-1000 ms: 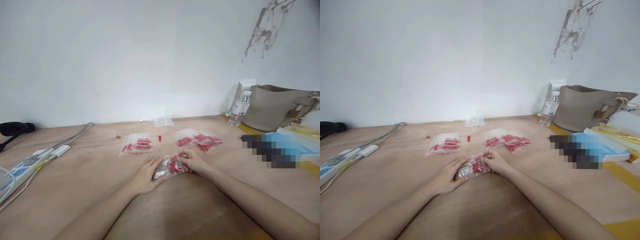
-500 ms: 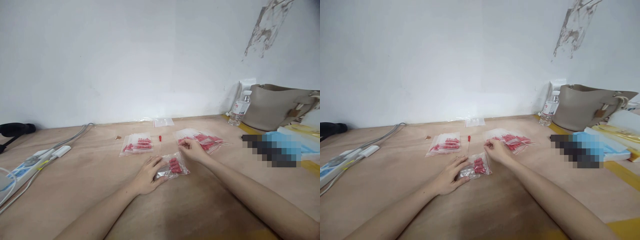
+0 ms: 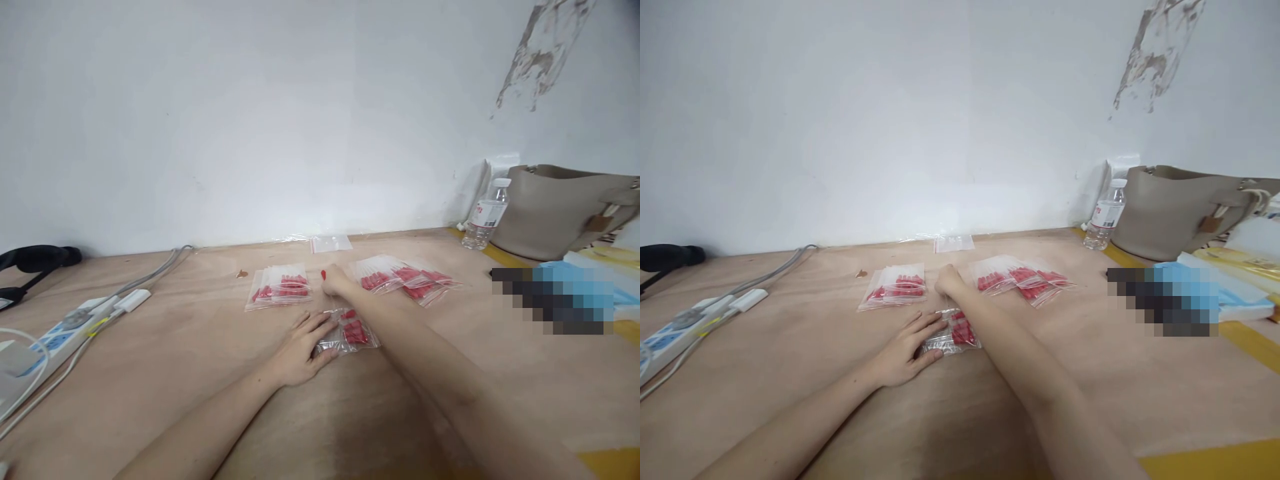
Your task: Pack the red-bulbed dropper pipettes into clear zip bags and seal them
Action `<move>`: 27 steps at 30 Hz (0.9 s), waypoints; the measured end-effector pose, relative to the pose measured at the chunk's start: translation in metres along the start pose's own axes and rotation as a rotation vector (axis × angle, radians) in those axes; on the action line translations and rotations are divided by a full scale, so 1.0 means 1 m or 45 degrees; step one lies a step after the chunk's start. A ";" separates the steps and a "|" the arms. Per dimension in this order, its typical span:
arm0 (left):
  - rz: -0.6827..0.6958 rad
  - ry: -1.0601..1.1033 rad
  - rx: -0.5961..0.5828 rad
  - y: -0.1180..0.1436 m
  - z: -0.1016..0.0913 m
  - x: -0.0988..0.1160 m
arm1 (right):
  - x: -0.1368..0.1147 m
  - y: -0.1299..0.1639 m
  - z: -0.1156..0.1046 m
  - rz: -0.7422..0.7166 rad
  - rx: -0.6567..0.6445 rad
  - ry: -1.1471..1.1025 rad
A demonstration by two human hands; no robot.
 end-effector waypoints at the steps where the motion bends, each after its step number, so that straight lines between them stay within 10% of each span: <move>1: -0.003 -0.009 -0.007 0.000 0.000 0.000 | 0.002 0.002 -0.008 -0.009 0.026 -0.034; 10: -0.005 -0.042 -0.014 0.000 -0.002 0.001 | 0.087 0.075 -0.080 -0.311 0.417 -0.824; 15: -0.008 -0.035 -0.002 0.000 -0.002 0.000 | 0.120 0.104 -0.061 -0.244 0.488 -1.051; 27: -0.007 -0.039 -0.005 0.000 -0.001 0.001 | 0.108 0.110 -0.023 -0.169 0.099 -1.218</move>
Point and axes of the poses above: each hand's wrist, its own y-axis away from the middle knuckle, its own z-axis out of the palm, x = y × z, the point moved 5 cm from there along -y, towards the middle knuckle, and after that the axes turned 7 degrees about -x, right-handed, at the moved point
